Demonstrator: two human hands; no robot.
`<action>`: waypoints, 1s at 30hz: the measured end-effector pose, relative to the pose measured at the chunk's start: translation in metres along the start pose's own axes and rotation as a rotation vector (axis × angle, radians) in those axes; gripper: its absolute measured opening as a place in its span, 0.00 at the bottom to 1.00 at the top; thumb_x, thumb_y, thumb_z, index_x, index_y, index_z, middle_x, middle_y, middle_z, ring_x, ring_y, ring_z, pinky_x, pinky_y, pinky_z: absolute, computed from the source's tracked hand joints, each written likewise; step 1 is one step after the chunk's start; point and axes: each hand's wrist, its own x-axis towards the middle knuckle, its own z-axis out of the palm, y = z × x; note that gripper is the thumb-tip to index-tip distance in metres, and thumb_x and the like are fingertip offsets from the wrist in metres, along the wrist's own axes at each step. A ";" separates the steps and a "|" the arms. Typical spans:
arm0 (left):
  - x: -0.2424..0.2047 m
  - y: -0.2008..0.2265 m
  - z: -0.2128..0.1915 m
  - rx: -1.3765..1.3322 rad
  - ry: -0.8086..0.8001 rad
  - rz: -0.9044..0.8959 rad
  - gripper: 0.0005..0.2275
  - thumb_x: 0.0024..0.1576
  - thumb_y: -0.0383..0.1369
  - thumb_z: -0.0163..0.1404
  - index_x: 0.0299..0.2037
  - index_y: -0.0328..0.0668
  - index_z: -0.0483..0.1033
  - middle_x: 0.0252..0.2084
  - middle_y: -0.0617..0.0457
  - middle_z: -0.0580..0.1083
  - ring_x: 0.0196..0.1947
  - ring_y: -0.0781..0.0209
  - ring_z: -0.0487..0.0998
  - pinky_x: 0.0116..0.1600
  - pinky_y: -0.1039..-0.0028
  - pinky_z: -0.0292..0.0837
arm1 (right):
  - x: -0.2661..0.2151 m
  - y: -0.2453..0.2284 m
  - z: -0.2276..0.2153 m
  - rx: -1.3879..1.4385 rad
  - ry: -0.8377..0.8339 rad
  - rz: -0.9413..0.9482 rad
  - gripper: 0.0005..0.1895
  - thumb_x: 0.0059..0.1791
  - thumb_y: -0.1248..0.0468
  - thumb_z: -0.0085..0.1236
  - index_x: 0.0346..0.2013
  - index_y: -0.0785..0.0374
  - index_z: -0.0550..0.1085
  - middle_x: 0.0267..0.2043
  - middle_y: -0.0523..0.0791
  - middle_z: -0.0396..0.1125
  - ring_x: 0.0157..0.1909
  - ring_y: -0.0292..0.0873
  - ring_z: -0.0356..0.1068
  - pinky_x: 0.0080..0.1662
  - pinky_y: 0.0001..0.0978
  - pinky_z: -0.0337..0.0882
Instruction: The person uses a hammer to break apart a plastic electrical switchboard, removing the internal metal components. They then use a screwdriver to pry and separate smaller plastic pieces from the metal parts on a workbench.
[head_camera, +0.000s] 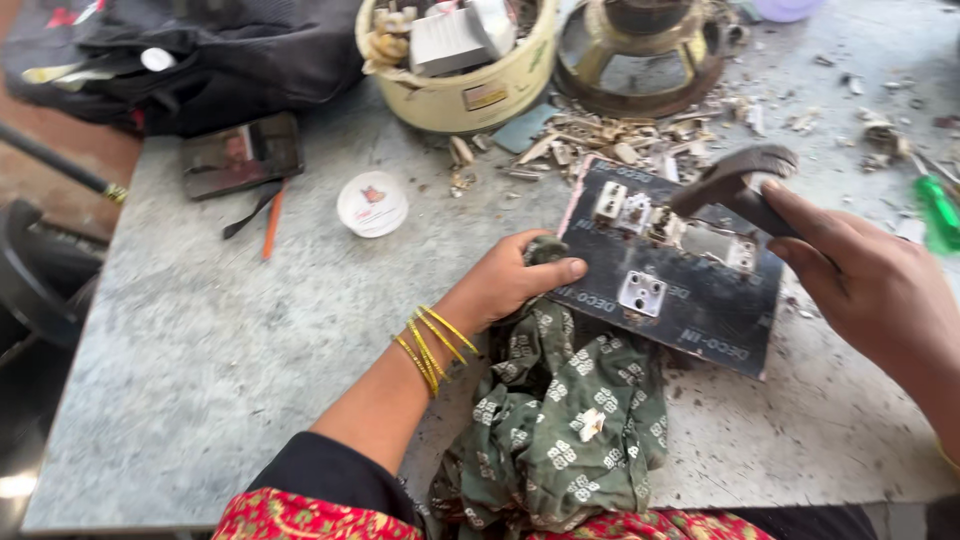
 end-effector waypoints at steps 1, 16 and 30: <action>-0.001 0.001 0.000 0.006 0.003 -0.009 0.17 0.55 0.40 0.62 0.44 0.32 0.77 0.36 0.57 0.76 0.35 0.70 0.74 0.41 0.78 0.72 | 0.000 -0.001 -0.001 0.061 0.026 0.001 0.28 0.54 0.58 0.56 0.70 0.49 0.69 0.46 0.52 0.73 0.37 0.51 0.73 0.39 0.44 0.71; 0.004 -0.012 -0.004 0.083 0.022 0.006 0.17 0.55 0.40 0.61 0.44 0.32 0.78 0.36 0.56 0.76 0.35 0.70 0.74 0.42 0.77 0.72 | 0.013 -0.016 -0.010 0.044 0.068 -0.084 0.18 0.60 0.61 0.49 0.66 0.45 0.68 0.41 0.46 0.75 0.30 0.41 0.72 0.32 0.34 0.72; 0.007 -0.013 -0.005 0.021 -0.012 0.002 0.16 0.55 0.39 0.61 0.44 0.33 0.78 0.36 0.57 0.77 0.35 0.71 0.74 0.41 0.77 0.73 | 0.006 0.037 0.007 0.303 0.255 -0.071 0.09 0.65 0.69 0.48 0.60 0.57 0.69 0.45 0.47 0.69 0.43 0.39 0.69 0.49 0.28 0.71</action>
